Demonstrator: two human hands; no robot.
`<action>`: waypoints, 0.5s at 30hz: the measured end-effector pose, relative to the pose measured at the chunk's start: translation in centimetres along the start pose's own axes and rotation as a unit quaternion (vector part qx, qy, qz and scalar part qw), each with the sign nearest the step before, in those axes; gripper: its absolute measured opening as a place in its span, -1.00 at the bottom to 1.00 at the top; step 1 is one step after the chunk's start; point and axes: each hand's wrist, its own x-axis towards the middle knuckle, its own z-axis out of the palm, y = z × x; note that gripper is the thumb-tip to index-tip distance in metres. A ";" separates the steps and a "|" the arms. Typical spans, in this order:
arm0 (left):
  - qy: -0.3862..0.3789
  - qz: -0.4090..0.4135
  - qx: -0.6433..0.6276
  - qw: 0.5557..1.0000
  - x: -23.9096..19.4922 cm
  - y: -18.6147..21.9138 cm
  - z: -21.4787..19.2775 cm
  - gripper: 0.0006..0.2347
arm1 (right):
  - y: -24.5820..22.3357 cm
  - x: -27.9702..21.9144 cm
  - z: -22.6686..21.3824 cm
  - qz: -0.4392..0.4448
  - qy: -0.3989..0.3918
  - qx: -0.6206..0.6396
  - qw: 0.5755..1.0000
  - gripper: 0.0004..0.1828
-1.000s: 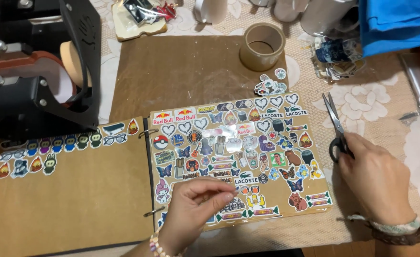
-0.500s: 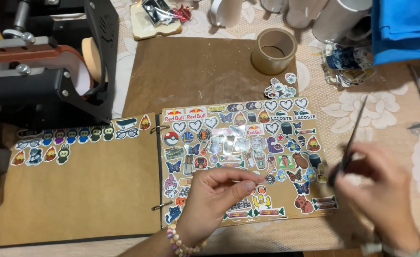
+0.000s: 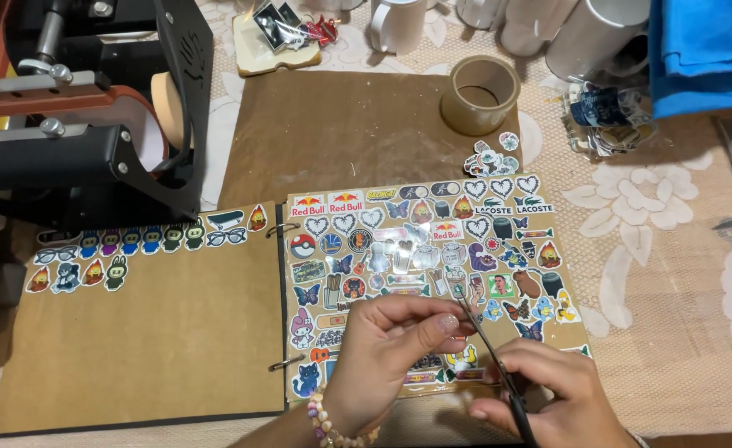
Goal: The person organizes a collection of stickers in a binder, using scissors to trim the edges of individual stickers and a roll of tape to secure them. The person flips through the pages of the binder, selects stickers, and arranges them on the pages.
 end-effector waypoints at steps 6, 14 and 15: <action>0.043 -0.017 -0.026 0.999 0.2 -0.5 0.1 -0.86 | -0.9 0.8 0.2 0.018 0.008 -0.023 1.000 -0.56; 0.032 -0.053 -0.029 0.998 0.3 0.0 0.0 -0.80 | -1.0 1.0 0.3 0.039 0.015 -0.085 0.995 -0.78; 0.032 -0.054 -0.028 0.998 0.2 -0.3 -0.3 -0.80 | -1.0 0.9 0.3 0.040 0.015 -0.085 0.995 -0.78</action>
